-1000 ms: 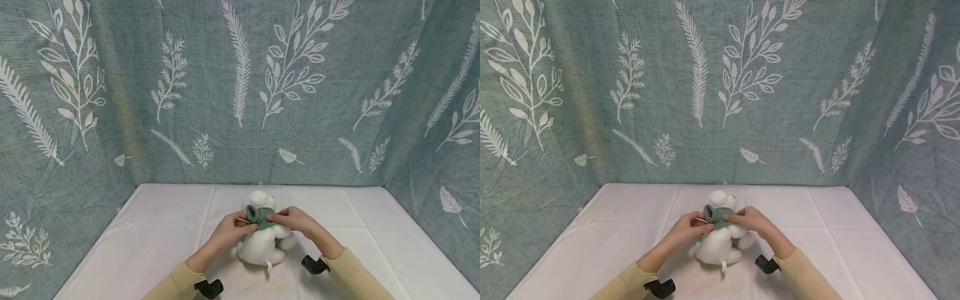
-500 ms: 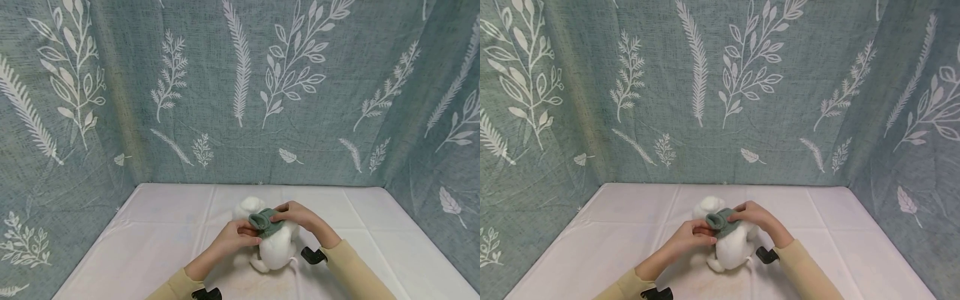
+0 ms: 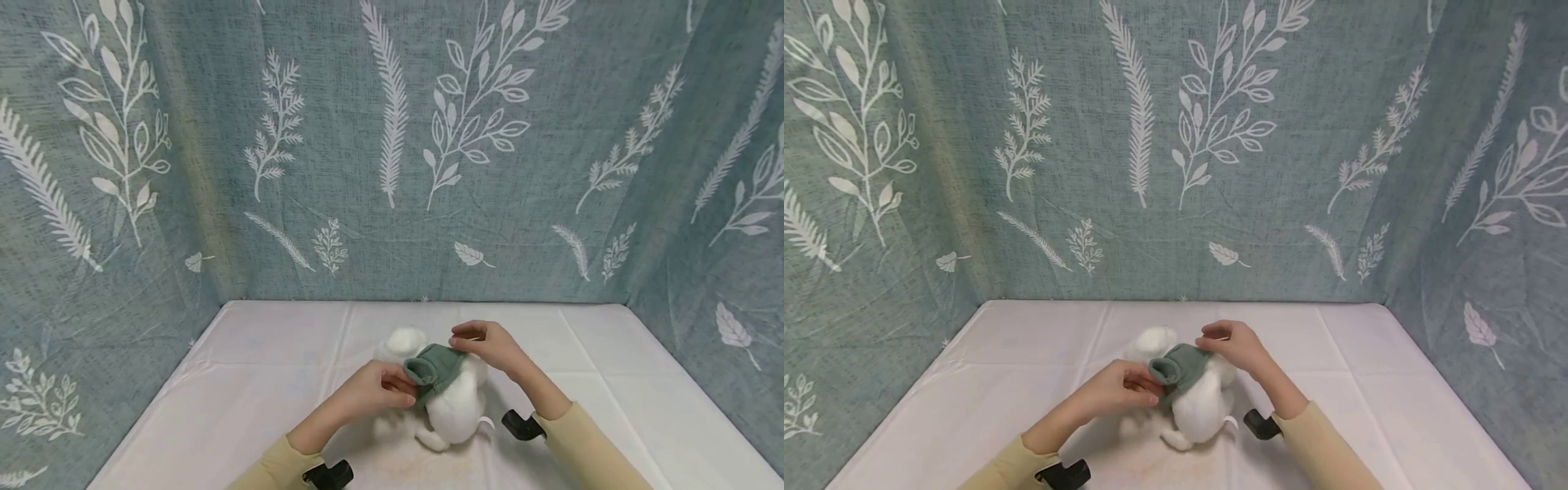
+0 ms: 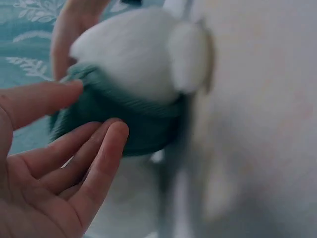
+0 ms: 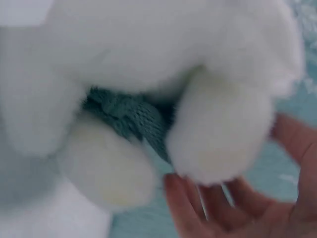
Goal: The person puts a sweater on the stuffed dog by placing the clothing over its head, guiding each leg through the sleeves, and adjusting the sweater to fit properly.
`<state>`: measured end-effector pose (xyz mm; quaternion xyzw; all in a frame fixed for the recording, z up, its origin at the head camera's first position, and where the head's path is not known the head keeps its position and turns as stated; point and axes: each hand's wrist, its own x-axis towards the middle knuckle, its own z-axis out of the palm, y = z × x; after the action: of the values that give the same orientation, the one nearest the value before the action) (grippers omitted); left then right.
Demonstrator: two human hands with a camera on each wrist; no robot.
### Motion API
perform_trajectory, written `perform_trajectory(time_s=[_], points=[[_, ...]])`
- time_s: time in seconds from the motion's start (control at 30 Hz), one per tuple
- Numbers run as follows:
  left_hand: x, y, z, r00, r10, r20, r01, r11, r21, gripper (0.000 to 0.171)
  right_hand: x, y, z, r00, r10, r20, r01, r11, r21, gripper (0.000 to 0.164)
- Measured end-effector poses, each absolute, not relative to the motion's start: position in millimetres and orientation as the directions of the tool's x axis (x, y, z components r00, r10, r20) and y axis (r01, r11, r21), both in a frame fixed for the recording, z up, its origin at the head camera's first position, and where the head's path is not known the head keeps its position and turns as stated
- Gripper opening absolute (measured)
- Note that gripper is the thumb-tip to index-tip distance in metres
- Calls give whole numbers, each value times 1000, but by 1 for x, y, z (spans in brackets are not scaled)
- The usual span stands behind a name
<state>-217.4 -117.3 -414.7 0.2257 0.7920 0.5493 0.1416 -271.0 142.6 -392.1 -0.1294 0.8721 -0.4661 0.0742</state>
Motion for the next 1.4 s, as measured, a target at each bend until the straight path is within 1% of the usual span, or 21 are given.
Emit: perform_trajectory(time_s=[0.07,0.13,0.23,0.3,0.4,0.57,0.63,0.73,0.93,1.1,1.27,1.4], points=[[-220,-122,-407,-875,481,54,244,341,908,21,-261,144,-387,-971,-226,72,-194,583,-789,32],[-222,-125,-400,-904,418,92,264,375,888,19,-252,145,-382,-973,-191,134,-225,619,-753,24],[-226,-122,-391,-931,321,172,302,415,858,16,-241,144,-377,-971,-180,154,-235,658,-716,17],[-229,-117,-389,-934,283,217,325,427,843,15,-236,142,-375,-972,-186,144,-233,685,-690,17],[-235,-106,-390,-922,277,269,374,467,801,15,-233,138,-376,-978,-173,118,-208,729,-653,21],[-240,-92,-399,-903,323,282,420,537,732,12,-229,133,-381,-989,-130,68,-144,786,-601,32],[-240,-88,-401,-902,324,287,426,557,713,11,-227,131,-382,-990,-132,54,-139,797,-588,34],[-239,-82,-403,-898,311,311,439,587,680,9,-227,128,-382,-988,-146,55,-150,790,-595,31],[-238,-74,-403,-899,265,350,437,613,659,11,-230,125,-382,-988,-132,83,-155,757,-635,14],[-237,-70,-403,-893,227,390,441,619,650,11,-229,126,-381,-988,-129,89,-156,772,-617,13],[-241,-68,-400,-868,210,450,476,608,635,10,-230,129,-378,-985,-146,94,-172,759,-628,10],[-251,-70,-400,-869,233,437,484,585,651,8,-233,131,-378,-985,-155,76,-167,739,-653,9]])
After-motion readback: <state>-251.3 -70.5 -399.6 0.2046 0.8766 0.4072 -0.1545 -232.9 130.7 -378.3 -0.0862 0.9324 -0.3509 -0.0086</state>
